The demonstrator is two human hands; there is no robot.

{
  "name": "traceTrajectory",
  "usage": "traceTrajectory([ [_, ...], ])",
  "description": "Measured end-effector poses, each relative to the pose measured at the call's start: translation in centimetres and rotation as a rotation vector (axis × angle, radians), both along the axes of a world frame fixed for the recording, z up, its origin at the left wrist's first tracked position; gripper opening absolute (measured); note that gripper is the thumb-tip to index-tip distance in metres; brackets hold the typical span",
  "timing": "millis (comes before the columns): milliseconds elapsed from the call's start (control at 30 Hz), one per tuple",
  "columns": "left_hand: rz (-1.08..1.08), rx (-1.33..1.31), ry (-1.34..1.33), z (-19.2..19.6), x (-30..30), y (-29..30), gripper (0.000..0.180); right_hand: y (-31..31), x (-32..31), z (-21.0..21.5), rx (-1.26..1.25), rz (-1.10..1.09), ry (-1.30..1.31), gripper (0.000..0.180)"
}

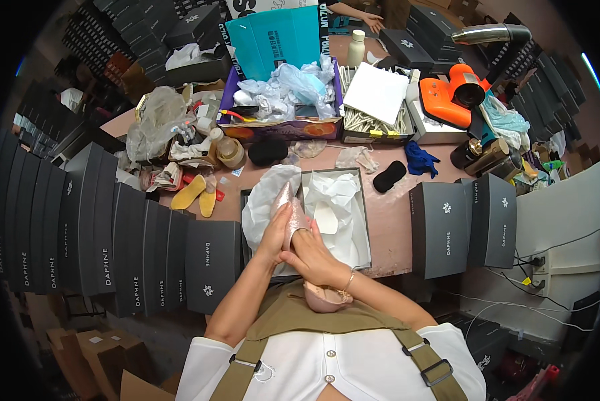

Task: Checking and packing high-heeled shoes into boxes, including wrapping them in tissue paper and cleaning soles.

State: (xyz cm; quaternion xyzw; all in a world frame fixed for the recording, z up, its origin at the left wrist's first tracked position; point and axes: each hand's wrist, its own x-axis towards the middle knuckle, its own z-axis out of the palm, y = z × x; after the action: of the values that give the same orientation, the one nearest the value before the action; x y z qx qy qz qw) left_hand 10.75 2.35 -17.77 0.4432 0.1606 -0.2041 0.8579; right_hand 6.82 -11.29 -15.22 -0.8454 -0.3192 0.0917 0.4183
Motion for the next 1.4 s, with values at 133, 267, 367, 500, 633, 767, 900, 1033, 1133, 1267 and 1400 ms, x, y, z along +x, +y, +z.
traceTrajectory([
  [133,-0.021,0.028,0.013,-1.6,-0.8,1.3,0.039,-1.8,-1.0,0.7,0.213,0.221,0.222,0.056],
  [267,0.039,-0.192,0.021,-1.4,-1.2,1.6,0.048,-5.9,0.1,1.1,0.142,0.078,0.599,0.045],
  [367,0.064,-0.374,0.055,-0.1,-2.0,0.3,0.063,-6.0,2.9,-0.5,-0.211,-0.211,-0.263,0.025],
  [500,-0.015,-0.499,0.210,0.2,-6.7,-2.5,0.067,-7.4,5.6,-11.2,-0.320,-0.205,-0.335,0.020],
  [633,0.188,-0.365,0.269,-2.0,-6.5,-0.5,0.069,-8.0,3.8,-4.1,0.141,-0.381,-0.191,0.015],
  [767,0.198,-0.361,0.236,-1.1,-6.1,-1.0,0.071,-6.1,-0.2,0.2,0.002,0.004,-0.252,0.010],
  [900,0.159,-0.286,0.199,-1.7,-6.5,-3.2,0.067,-2.9,0.9,-4.4,-0.055,-0.124,-0.178,0.014],
  [1033,0.069,-0.388,0.312,-3.4,-6.6,-2.0,0.055,-3.4,2.8,-3.1,0.084,0.010,0.056,0.019],
  [1133,0.129,-0.110,0.336,-5.1,-6.6,-1.7,0.035,-5.9,6.8,-6.7,-0.176,-0.301,0.131,0.031],
  [1267,0.005,-0.140,0.409,-5.6,-5.8,-1.7,0.041,-7.4,7.1,-14.5,-0.503,-0.420,0.185,0.044],
  [1400,0.006,-0.105,0.344,-5.8,-5.3,-0.9,0.055,-7.6,5.9,-14.5,-0.162,-0.446,-0.056,0.060],
])
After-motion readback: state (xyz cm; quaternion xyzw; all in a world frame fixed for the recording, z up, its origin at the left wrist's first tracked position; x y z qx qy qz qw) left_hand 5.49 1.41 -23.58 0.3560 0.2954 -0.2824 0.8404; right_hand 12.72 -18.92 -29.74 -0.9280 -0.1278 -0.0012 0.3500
